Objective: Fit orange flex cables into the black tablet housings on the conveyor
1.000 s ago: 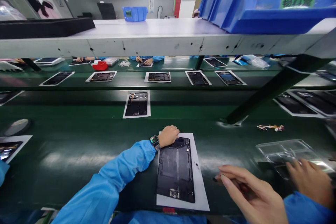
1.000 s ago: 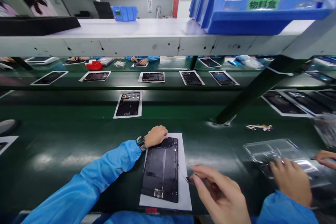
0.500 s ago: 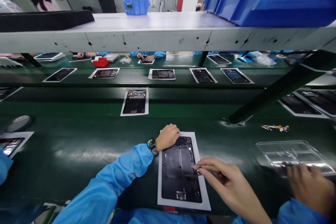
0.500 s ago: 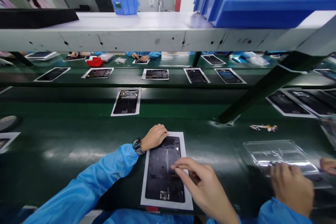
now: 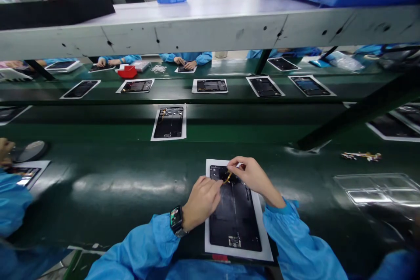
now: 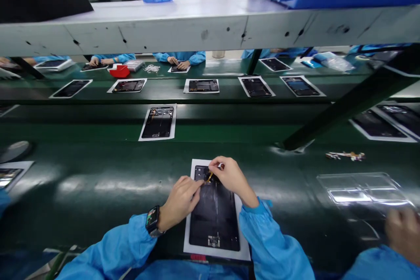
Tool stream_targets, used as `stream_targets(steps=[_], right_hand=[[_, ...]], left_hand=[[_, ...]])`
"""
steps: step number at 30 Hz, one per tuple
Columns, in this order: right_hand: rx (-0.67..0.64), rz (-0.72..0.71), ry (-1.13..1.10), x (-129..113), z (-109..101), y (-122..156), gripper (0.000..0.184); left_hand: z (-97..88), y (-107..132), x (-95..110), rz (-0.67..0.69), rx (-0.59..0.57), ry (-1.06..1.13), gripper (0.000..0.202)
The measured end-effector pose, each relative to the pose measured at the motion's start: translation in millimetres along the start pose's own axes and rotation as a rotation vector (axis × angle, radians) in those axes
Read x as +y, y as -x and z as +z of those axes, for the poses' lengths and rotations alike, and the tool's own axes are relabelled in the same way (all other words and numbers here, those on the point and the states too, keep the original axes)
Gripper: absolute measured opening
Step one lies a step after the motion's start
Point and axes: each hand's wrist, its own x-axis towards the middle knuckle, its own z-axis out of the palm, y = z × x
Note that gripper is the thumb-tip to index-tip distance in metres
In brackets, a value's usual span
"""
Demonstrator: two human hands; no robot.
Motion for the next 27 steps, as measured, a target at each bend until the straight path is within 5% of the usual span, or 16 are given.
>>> stream_targets(steps=[4,10,18,27], right_hand=[[-0.062,-0.010,0.138,24,28,-26,0.015],[-0.122,0.017,0.239,34,53,-43,0.009],[-0.128,0.106,0.377,31,59,-47,0.005],[-0.167,0.209,0.592,29,49,-57,0.028]], left_hand=[[2.8,10,-12,0.081,-0.012,-0.261,0.024],[2.0,14,-18,0.116,-0.005,-0.311,0.015],[16.2,8,-20,0.116,0.060,-0.285,0.013],[20.2,12,-19,0.130,0.107,-0.196,0.017]])
